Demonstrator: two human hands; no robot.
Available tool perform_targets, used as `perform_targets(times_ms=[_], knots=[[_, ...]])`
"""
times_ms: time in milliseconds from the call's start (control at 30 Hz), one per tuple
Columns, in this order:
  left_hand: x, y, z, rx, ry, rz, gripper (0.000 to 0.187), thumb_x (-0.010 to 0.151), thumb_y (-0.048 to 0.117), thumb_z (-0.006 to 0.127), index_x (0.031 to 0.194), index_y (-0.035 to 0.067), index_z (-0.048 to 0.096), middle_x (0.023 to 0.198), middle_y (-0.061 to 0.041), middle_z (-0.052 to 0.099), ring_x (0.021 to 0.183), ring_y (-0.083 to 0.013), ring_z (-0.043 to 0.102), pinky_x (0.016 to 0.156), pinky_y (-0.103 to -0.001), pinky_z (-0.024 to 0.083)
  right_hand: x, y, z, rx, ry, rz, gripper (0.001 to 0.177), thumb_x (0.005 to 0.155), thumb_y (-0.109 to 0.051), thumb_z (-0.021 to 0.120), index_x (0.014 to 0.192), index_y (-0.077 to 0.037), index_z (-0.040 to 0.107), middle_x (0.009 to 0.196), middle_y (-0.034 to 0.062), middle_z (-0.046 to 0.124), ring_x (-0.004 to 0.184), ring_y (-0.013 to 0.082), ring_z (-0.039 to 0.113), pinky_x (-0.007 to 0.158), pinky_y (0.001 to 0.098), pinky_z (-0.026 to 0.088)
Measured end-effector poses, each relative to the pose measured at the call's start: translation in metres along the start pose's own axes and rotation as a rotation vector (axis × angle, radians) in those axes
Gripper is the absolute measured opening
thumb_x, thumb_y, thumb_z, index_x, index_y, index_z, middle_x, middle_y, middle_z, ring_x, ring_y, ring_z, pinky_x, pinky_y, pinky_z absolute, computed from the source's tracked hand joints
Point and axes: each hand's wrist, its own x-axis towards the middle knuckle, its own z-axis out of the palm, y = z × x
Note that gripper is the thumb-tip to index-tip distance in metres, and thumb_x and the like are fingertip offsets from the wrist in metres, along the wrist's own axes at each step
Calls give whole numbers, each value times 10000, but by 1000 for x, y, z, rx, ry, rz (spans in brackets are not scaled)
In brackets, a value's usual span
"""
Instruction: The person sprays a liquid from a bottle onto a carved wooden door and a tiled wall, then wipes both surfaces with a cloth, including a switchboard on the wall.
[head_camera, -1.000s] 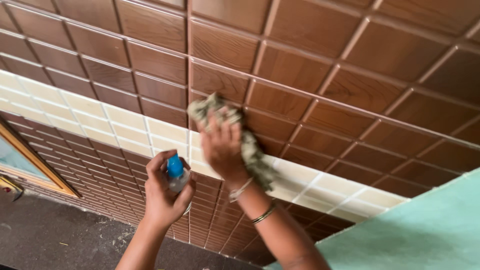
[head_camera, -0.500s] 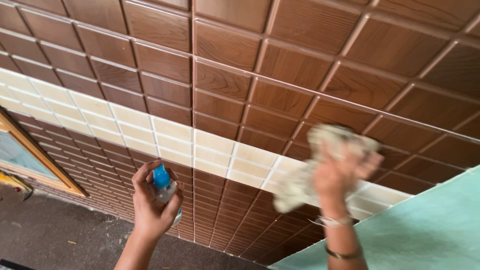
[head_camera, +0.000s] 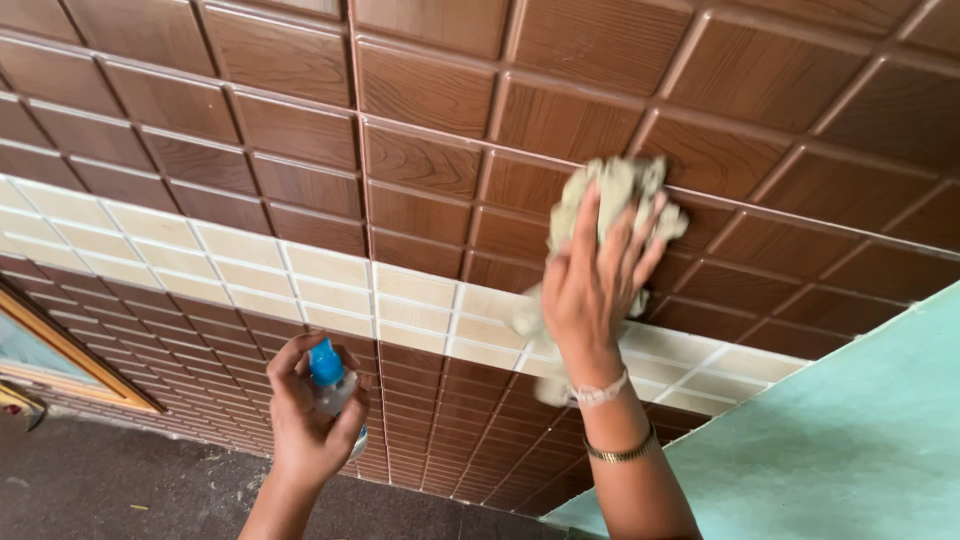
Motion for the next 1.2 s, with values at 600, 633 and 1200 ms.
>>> perform_targets(times_ms=[600, 633, 1200], knots=[[-8, -5, -4, 32, -31, -43, 701, 811, 0, 656, 1399, 89, 285, 988, -132, 685, 849, -217, 763, 711, -338, 636, -240, 3, 103, 36, -623, -31, 548, 982, -430, 471, 1414, -95, 514, 1420, 307, 450, 1467, 506, 168, 1142, 727, 77], [-8, -6, -5, 33, -30, -40, 701, 811, 0, 656, 1399, 89, 285, 988, -132, 685, 849, -217, 763, 711, -338, 636, -233, 3, 101, 31, -603, -44, 566, 978, -456, 456, 1409, -93, 508, 1408, 330, 456, 1463, 515, 156, 1133, 723, 62], [-22, 3, -3, -41, -51, -97, 690, 781, 25, 656, 1389, 77, 333, 949, -107, 708, 819, -216, 785, 700, -343, 631, 169, -65, -82, 14, -82, 6, 651, 1099, -439, 472, 1642, -113, 326, 1678, 295, 148, 1553, 504, 39, 1235, 669, -41]])
